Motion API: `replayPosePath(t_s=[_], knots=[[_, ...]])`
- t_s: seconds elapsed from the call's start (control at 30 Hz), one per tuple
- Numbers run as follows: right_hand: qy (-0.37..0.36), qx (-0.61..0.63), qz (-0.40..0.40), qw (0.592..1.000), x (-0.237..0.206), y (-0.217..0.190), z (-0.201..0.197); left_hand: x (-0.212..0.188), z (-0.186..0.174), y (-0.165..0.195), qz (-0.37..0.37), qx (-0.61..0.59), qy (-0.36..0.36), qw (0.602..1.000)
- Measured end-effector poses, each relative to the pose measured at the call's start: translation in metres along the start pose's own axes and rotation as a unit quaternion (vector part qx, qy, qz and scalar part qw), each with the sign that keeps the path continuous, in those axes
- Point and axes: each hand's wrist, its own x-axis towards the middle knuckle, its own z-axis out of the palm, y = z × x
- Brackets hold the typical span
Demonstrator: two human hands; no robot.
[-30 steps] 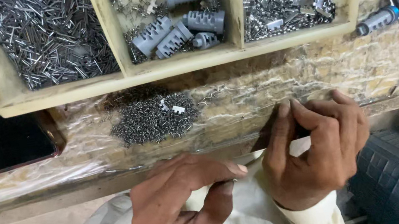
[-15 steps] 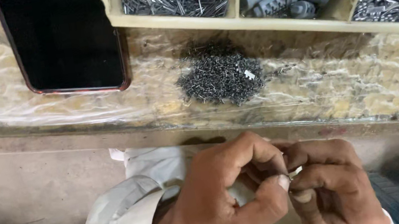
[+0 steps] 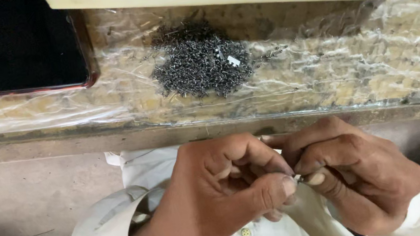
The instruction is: The person sits at a workbench assembling wall plugs. They pick small metal pins from a compartment tray, insert each pin into a gray plastic anchor body, occasionally use a small blue-handled tool to press or drive the pin in, and set the finished plug aside, repeating the cycle.
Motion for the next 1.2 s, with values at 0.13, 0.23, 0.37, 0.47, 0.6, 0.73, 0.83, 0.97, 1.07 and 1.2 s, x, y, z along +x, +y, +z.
replayPosePath(t_s=[0.13, 0.23, 0.37, 0.47, 0.6, 0.73, 0.83, 0.97, 1.07, 1.2], knots=[[-0.025, -0.072, 0.001, 0.997, 0.032, -0.033, 0.005, 0.0, 0.015, 0.011, 0.108, 0.136, 0.028, 0.984], [0.055, -0.154, 0.015, 0.986, 0.043, -0.055, 0.031, 0.0, 0.022, 0.006, 0.291, 0.266, 0.134, 0.909], [-0.009, -0.308, -0.115, 0.945, 0.088, -0.082, 0.022, -0.007, 0.009, 0.002, 0.268, 0.185, 0.14, 0.935], [-0.021, -0.474, -0.326, 0.817, 0.127, -0.083, 0.01, -0.015, -0.007, 0.005, 0.286, 0.208, 0.172, 0.92], [-0.193, -0.639, -0.353, 0.655, 0.193, -0.063, 0.0, -0.01, -0.019, 0.008, 0.305, 0.288, 0.158, 0.894], [-0.326, -0.657, -0.276, 0.622, 0.231, -0.062, -0.007, 0.0, -0.027, 0.008, 0.331, 0.291, 0.099, 0.892], [-0.323, -0.595, -0.262, 0.688, 0.235, -0.063, -0.012, 0.002, -0.032, 0.007, 0.339, 0.282, 0.058, 0.896], [-0.251, -0.456, -0.347, 0.78, 0.23, -0.064, -0.014, -0.001, -0.032, 0.006, 0.33, 0.244, 0.084, 0.908], [-0.163, -0.501, -0.443, 0.725, 0.229, -0.068, -0.009, 0.0, -0.032, 0.005, 0.339, 0.242, 0.082, 0.905], [-0.109, -0.467, -0.449, 0.754, 0.221, -0.079, 0.001, 0.007, -0.036, 0.001, 0.377, 0.252, 0.079, 0.888]])
